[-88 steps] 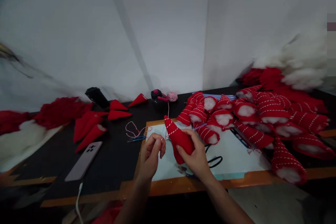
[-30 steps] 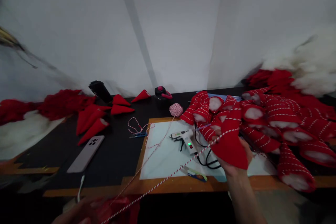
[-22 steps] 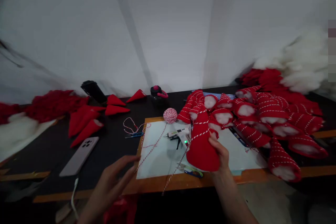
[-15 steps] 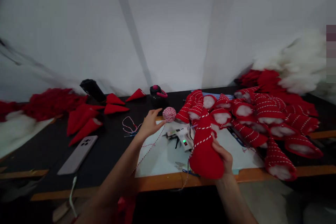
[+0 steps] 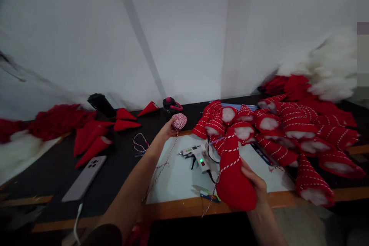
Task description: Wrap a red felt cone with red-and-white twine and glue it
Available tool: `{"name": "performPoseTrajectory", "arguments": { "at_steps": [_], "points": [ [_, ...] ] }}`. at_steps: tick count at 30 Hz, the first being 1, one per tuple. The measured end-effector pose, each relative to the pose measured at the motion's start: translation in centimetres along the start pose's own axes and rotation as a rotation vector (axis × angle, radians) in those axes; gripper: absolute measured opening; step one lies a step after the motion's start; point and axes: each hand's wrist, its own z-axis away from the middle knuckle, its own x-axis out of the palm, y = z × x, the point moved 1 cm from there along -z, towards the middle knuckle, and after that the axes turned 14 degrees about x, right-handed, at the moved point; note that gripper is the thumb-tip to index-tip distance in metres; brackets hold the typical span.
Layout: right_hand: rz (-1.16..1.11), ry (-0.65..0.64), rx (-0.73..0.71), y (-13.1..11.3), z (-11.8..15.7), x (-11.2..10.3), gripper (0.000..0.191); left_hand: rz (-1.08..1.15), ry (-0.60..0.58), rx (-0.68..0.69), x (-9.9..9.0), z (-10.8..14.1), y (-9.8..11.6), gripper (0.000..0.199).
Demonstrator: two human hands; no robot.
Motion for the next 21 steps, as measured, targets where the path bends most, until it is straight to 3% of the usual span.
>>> {"name": "performPoseTrajectory", "arguments": {
  "at_steps": [4,8,13,15,18,21],
  "points": [
    [-0.001,0.073,0.000,0.0,-1.1,0.3,0.045,0.167,-0.003,0.008,-0.7,1.0,1.6,0.045],
    [0.012,0.012,0.046,0.4,-1.9,0.9,0.041,0.232,0.042,0.111,-0.6,2.5,2.2,0.043],
    [-0.021,-0.003,0.094,1.1,-1.2,3.9,0.033,0.202,0.116,0.302,0.1,5.2,2.0,0.059],
    [-0.038,0.005,0.096,1.3,-0.9,5.0,0.030,0.113,0.102,0.423,0.2,6.3,1.8,0.069],
    [-0.037,-0.009,0.120,1.4,-0.8,5.7,0.035,-0.235,0.042,0.631,0.1,7.5,1.4,0.067],
    [-0.025,-0.034,0.123,1.5,-0.8,5.6,0.036,-0.628,0.024,0.685,-0.4,8.0,0.6,0.057]
  ]
}}
